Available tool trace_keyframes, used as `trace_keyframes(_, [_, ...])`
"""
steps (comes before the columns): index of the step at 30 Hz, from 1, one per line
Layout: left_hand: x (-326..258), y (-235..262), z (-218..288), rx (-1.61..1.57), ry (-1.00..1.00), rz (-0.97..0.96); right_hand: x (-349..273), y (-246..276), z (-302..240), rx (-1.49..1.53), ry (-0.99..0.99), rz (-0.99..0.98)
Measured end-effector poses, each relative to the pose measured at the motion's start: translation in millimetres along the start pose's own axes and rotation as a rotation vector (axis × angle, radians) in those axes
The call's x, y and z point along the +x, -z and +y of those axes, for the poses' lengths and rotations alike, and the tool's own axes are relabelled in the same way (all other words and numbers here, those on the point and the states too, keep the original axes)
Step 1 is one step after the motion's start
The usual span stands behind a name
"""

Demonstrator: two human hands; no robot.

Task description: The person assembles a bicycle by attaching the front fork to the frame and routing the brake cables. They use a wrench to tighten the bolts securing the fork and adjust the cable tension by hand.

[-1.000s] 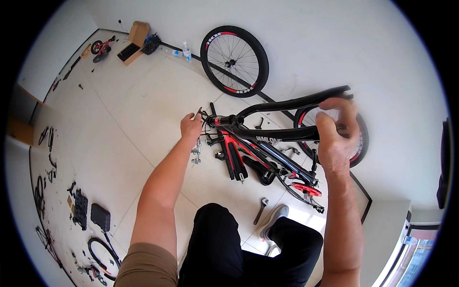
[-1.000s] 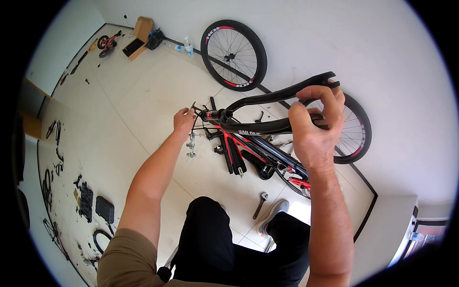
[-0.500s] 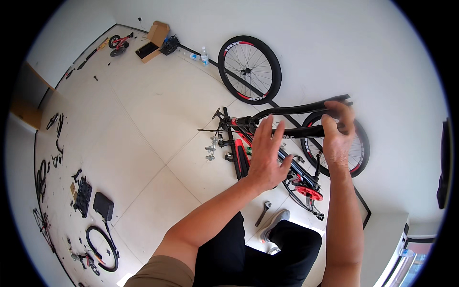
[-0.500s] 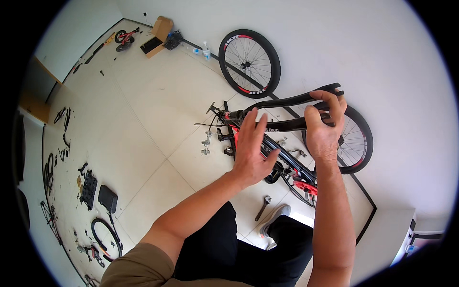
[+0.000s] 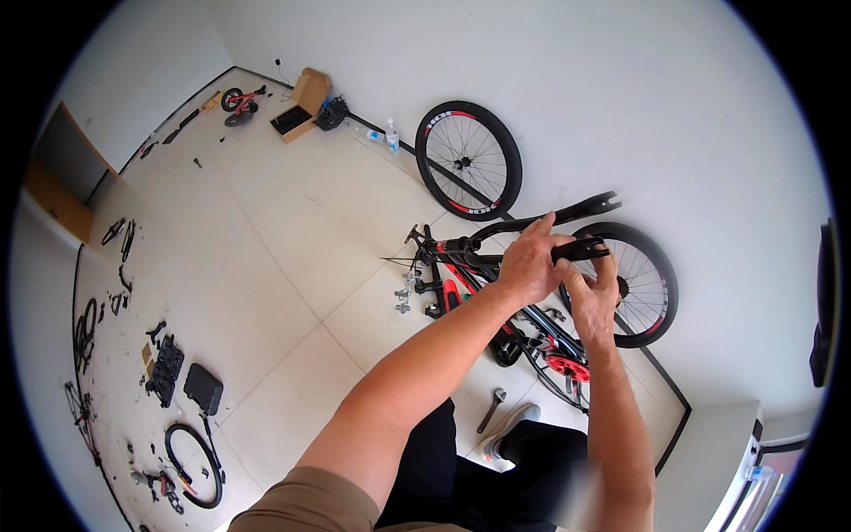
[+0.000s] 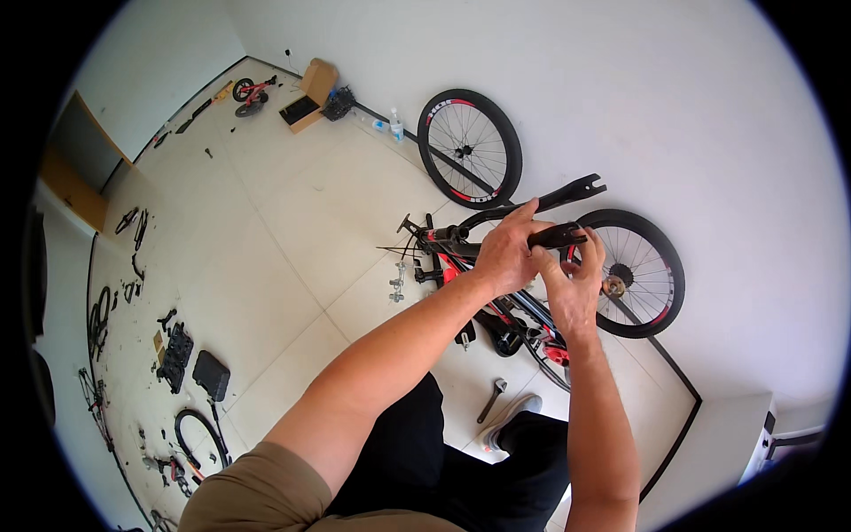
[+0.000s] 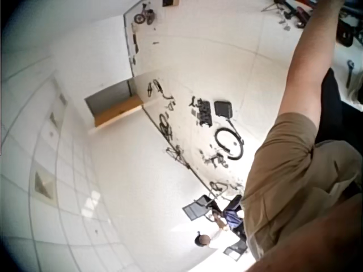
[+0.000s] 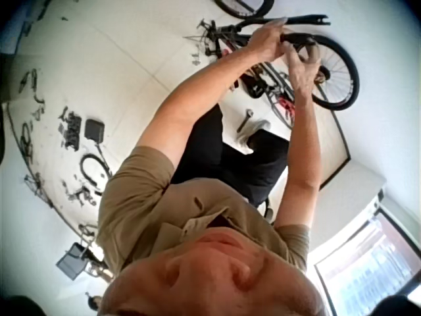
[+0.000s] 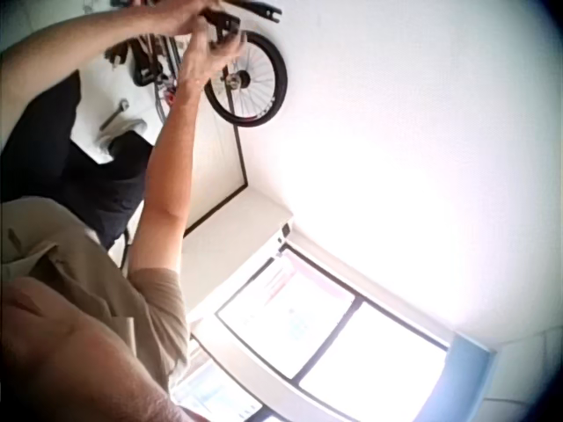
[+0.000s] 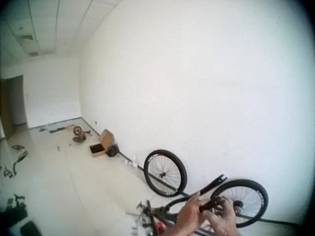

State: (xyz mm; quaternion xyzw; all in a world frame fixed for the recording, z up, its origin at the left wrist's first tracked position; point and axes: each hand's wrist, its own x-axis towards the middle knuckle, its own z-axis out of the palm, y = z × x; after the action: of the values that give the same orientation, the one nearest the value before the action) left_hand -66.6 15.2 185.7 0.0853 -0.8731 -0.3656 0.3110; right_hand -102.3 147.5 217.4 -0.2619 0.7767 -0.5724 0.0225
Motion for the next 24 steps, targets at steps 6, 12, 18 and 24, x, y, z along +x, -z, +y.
trace_keyframes(6, [9,13,-13,-0.055,0.073,-0.199,-113,16,116,0.119,-0.468,-0.002])
trace_keyframes(12, [18,22,-8,-0.116,0.173,-0.26,-178,8,165,0.337,-0.89,0.074])
trace_keyframes(18, [24,28,-28,-0.251,0.107,-0.287,-153,-10,182,0.44,-0.937,0.0])
trace_keyframes(24, [31,42,-9,-0.391,0.237,-0.512,-131,-16,179,0.307,-0.715,-0.073])
